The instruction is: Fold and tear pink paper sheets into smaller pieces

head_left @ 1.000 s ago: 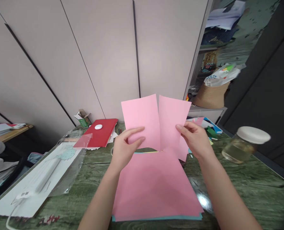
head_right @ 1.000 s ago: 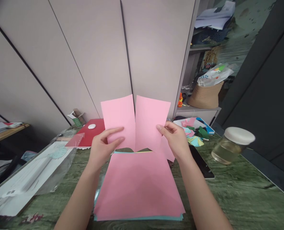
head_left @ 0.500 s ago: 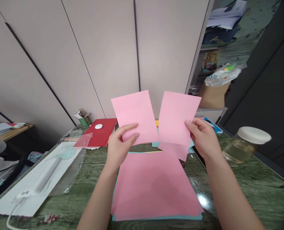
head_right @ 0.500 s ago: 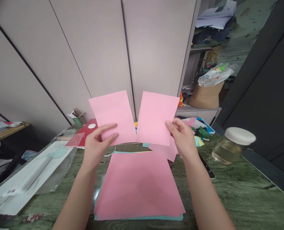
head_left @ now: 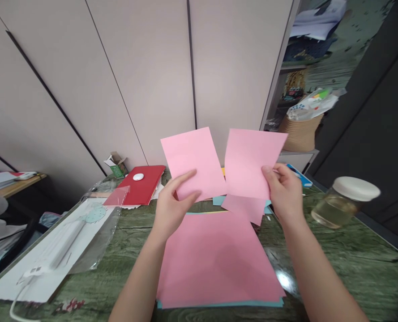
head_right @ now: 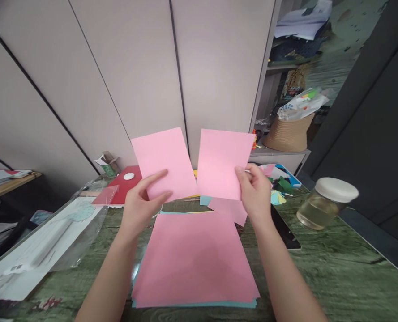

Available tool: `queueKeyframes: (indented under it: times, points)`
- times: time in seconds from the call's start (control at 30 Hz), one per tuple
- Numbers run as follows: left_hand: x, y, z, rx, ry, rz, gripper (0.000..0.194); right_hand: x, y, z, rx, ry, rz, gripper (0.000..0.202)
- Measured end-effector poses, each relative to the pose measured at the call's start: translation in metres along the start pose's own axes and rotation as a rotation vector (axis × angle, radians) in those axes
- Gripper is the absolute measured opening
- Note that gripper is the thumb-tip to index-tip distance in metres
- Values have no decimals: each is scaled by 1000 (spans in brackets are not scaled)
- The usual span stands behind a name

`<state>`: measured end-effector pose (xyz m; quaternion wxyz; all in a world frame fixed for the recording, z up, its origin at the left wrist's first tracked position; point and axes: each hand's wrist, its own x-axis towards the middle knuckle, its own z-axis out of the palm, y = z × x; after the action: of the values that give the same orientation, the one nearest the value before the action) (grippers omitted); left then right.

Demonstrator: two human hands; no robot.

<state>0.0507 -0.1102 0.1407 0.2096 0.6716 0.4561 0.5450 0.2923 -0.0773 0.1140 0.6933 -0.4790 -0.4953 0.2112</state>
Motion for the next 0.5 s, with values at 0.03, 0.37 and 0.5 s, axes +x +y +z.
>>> queueKeyframes:
  times: [0.03,0.37,0.5]
  points:
    - [1,-1,-3,5,23,4,41,3,0,-4,-3,36,-14,17]
    - [7,-5,-14,30,-29,5,43,5,-10,-12,81,28,46,19]
    - [4,-3,-2,29,-134,6,58,-5,-15,-1,44,-101,50,18]
